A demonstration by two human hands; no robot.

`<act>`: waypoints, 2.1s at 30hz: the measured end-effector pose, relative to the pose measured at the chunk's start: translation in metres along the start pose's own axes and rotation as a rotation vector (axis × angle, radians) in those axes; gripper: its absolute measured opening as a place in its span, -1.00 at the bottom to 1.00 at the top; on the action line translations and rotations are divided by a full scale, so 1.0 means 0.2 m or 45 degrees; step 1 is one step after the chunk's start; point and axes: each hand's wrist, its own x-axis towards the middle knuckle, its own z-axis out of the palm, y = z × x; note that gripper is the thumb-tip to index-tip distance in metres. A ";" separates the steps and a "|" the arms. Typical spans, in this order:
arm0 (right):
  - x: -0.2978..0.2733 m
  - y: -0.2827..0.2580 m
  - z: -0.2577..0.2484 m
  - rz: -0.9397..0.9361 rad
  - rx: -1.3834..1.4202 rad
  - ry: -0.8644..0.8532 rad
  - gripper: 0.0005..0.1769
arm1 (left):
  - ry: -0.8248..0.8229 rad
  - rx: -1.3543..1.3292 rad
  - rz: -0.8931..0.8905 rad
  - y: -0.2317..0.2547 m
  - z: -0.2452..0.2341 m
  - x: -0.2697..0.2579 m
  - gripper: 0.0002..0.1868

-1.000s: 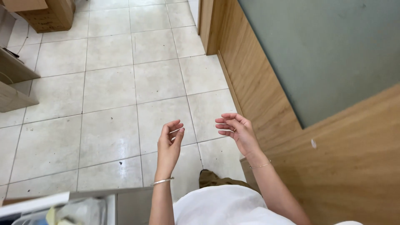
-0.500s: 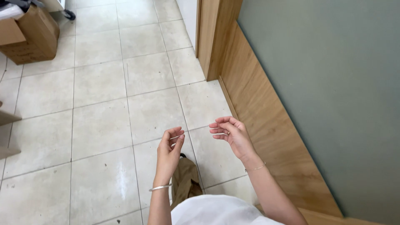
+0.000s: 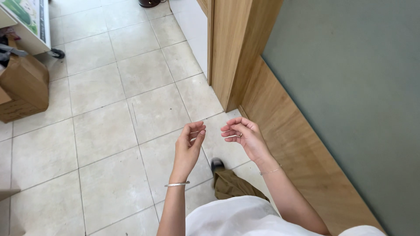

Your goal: Organize various shaped candles by moving them from a display shelf to a wooden workspace table.

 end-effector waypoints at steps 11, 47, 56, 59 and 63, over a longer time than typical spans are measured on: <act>1.50 -0.32 0.12 -0.009 -0.005 -0.040 -0.82 | 0.053 0.002 -0.036 0.00 -0.13 1.41 -0.72; 4.63 -1.03 0.62 -0.677 -0.236 0.972 -0.83 | -0.969 -0.184 0.169 0.28 -0.38 5.38 -0.64; 4.90 -1.24 0.55 -0.948 -1.125 1.549 -0.36 | -1.280 0.120 0.693 0.37 0.07 5.83 -0.45; 4.96 -1.21 0.48 -0.833 -0.981 1.597 -0.27 | -1.385 0.169 0.858 0.34 0.20 5.90 -0.38; 5.02 -1.23 0.45 -0.665 -0.975 1.686 -0.27 | -1.516 0.127 0.986 0.33 0.33 5.96 -0.29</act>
